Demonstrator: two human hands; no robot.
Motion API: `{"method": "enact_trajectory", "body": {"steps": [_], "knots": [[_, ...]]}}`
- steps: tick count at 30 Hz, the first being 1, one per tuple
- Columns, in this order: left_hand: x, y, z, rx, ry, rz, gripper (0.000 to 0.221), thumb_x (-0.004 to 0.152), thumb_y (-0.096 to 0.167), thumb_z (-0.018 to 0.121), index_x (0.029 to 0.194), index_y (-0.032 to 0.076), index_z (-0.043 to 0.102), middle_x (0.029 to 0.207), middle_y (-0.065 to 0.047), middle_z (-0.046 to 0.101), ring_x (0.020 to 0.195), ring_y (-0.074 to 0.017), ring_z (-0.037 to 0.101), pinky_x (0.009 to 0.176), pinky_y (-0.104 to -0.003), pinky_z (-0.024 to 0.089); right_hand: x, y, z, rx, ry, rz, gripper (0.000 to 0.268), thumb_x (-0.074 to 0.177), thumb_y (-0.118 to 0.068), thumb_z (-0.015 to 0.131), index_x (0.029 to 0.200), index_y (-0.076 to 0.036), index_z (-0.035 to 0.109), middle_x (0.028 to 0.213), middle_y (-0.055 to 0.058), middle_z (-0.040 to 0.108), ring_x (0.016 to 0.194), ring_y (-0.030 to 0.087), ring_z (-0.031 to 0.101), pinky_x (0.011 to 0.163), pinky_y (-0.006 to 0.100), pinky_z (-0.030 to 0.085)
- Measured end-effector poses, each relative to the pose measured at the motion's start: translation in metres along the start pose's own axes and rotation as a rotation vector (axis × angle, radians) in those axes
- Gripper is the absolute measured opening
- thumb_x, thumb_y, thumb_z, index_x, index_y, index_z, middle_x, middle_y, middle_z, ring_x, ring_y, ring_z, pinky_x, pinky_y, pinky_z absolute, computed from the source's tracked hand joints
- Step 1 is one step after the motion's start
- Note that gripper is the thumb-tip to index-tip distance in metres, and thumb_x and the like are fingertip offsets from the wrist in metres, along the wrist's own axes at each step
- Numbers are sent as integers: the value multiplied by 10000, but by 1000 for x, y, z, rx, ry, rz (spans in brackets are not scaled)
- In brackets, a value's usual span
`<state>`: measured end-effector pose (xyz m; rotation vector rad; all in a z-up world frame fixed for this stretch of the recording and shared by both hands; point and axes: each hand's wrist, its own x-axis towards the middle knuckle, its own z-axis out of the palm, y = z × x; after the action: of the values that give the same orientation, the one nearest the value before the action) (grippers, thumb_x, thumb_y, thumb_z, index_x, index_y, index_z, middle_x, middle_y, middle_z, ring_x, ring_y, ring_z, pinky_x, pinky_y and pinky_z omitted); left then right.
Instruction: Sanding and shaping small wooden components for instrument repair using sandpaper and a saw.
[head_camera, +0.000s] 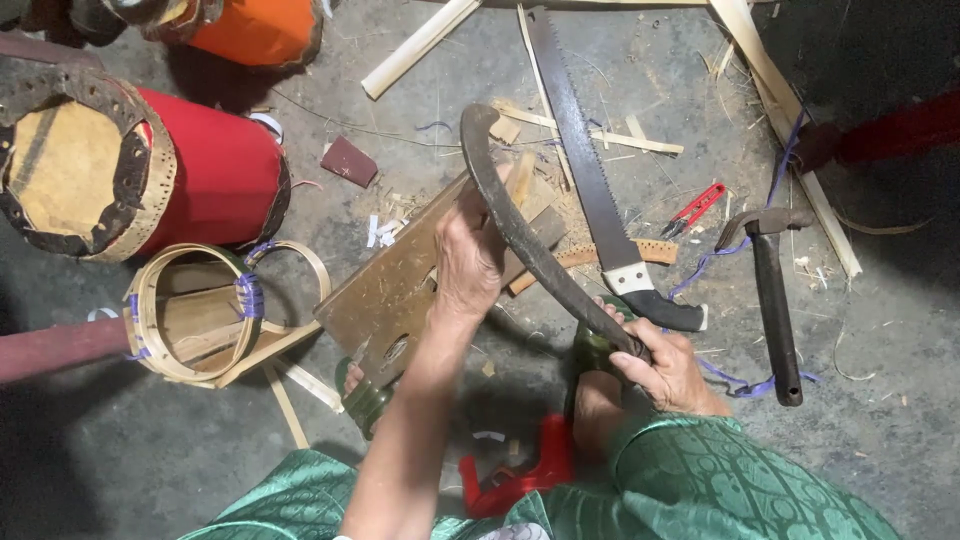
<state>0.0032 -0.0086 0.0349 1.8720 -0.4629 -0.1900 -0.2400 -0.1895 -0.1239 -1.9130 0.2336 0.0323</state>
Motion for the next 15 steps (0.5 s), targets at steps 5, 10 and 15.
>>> {"method": "enact_trajectory", "body": {"steps": [5,10,15], "knots": [[-7,-60,14,-46,-5,-19,828,973,755,269,1291,67,600,919,-182,645,894,-316,696,807,-515,581,14,-42,-5,33,10,-26,224,892,-342,716,944,-125,693,556,117,569,472,184,525,467,349,457],[-7,-70,14,-46,-16,-32,907,952,828,224,1428,136,564,1255,-234,661,1147,-409,674,962,-582,567,23,-59,-6,51,-4,-48,230,886,-329,724,937,-109,681,593,135,638,465,243,617,514,352,520],[-8,-85,19,-63,3,-37,908,937,842,224,1446,167,555,1190,-188,687,1079,-359,702,919,-550,595,26,-62,-5,34,-4,-52,222,890,-326,713,956,-116,687,603,133,656,510,260,678,530,370,532]]}}
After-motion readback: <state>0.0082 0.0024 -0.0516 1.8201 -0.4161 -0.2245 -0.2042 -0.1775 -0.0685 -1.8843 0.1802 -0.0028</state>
